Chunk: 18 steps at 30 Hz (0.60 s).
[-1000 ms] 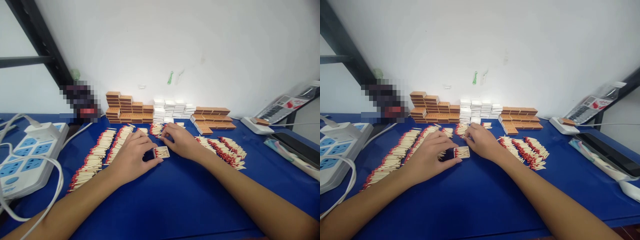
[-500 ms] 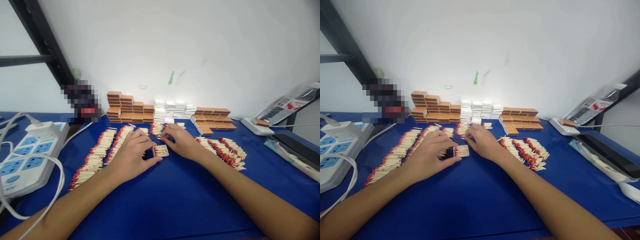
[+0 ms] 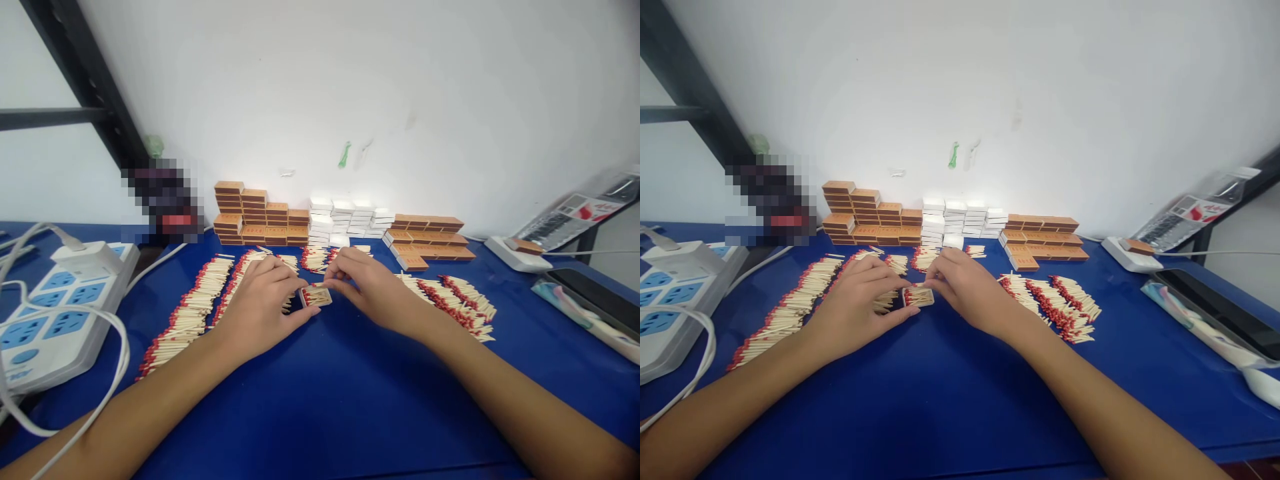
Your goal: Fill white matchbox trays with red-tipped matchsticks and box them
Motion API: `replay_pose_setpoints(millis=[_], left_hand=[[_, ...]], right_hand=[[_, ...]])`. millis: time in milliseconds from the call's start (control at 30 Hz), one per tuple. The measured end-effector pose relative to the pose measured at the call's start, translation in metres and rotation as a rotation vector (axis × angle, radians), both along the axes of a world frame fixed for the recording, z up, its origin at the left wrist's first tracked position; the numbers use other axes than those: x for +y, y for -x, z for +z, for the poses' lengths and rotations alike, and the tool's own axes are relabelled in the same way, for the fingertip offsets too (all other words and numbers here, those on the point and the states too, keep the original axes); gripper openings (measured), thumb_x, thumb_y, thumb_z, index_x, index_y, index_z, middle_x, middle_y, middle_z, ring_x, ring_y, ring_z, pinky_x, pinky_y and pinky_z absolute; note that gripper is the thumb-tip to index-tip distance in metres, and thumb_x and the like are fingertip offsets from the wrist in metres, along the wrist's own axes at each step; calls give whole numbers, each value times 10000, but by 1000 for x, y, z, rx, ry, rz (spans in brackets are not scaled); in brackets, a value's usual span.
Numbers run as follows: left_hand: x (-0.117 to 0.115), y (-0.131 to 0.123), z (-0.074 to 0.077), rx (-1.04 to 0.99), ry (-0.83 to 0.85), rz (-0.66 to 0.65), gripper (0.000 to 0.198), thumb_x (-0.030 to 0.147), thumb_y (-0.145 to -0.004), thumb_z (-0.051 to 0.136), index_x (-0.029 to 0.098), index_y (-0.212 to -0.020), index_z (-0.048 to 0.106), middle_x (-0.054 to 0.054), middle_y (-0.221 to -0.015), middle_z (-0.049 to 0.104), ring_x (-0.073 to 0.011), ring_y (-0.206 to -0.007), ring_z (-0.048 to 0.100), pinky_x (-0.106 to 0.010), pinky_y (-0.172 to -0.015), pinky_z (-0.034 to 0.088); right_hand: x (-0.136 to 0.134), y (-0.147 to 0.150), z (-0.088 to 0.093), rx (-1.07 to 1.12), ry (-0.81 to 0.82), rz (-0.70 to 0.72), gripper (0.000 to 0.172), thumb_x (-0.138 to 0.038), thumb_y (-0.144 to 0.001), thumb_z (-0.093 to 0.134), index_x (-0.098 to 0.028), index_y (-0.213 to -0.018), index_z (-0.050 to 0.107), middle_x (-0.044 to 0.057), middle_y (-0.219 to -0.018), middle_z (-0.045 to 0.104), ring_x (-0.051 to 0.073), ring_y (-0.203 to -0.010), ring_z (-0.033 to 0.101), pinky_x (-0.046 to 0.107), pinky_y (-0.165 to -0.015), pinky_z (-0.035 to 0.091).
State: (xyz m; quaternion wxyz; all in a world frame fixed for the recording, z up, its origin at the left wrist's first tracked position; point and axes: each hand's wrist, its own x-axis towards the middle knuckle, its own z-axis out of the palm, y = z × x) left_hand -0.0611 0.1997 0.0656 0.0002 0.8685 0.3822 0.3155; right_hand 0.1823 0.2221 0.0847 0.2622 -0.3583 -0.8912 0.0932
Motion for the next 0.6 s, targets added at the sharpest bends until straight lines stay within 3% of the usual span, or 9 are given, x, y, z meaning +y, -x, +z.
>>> replay_pose_setpoints(millis=[300, 467, 600], left_hand=[[1, 1, 1, 24, 36, -31, 243, 426, -916, 788, 216, -1037, 766, -58, -962, 743, -275, -1017, 591, -484, -979, 470], [0, 0, -1, 8, 20, -33, 283, 437, -910, 798, 207, -1072, 765, -58, -997, 760, -281, -1062, 600, -490, -1009, 465], [0, 0, -1, 11, 21, -38, 268, 434, -915, 795, 222, -1076, 766, -44, -981, 765, -275, -1068, 610, -483, -1008, 466]], right_hand=[[-8, 10, -9, 6, 71, 9, 67, -201, -1037, 592, -227, -978, 613, 62, -985, 628, 218, -953, 590, 340, -816, 483], [5, 3, -12, 21, -31, -71, 124, -228, -1058, 561, -225, -950, 624, 62, -926, 653, 234, -921, 567, 375, -828, 450], [24, -4, -24, -23, -109, -147, 58, -244, -1022, 631, -225, -1010, 685, 80, -988, 673, 262, -972, 557, 429, -901, 437]])
